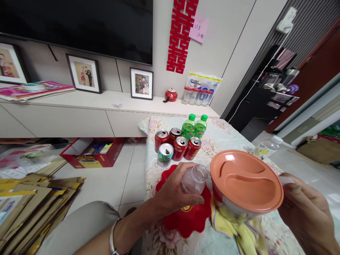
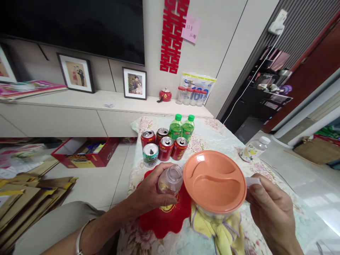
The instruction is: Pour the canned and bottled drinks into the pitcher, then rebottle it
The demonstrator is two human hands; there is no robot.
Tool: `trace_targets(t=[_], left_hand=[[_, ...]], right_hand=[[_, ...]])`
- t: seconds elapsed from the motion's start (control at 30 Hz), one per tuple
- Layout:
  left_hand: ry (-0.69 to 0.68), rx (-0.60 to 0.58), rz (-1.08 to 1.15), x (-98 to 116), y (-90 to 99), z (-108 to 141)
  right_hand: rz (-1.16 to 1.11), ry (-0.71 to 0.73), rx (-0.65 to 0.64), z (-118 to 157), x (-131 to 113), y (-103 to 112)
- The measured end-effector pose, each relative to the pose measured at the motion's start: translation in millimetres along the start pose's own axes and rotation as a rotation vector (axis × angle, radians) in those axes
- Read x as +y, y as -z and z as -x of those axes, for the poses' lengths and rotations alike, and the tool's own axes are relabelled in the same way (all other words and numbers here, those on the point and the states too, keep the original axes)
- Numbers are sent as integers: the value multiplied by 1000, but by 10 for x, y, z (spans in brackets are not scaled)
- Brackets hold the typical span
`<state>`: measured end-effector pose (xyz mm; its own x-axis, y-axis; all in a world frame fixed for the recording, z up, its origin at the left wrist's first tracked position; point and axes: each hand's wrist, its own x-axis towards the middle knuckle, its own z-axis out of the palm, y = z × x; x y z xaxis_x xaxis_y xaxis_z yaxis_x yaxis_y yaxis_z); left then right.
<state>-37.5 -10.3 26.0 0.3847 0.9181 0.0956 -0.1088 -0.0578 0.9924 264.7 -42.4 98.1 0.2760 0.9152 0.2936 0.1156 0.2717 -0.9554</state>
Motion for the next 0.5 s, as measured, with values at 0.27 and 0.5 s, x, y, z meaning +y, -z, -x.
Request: trace_targets(t=[0.27, 0.5], left_hand=[[11, -8, -25, 44, 23, 9], [64, -40, -12, 55, 10, 22]], right_hand=[[-13, -46, -50, 0, -18, 10], [11, -19, -136, -33, -7, 70]])
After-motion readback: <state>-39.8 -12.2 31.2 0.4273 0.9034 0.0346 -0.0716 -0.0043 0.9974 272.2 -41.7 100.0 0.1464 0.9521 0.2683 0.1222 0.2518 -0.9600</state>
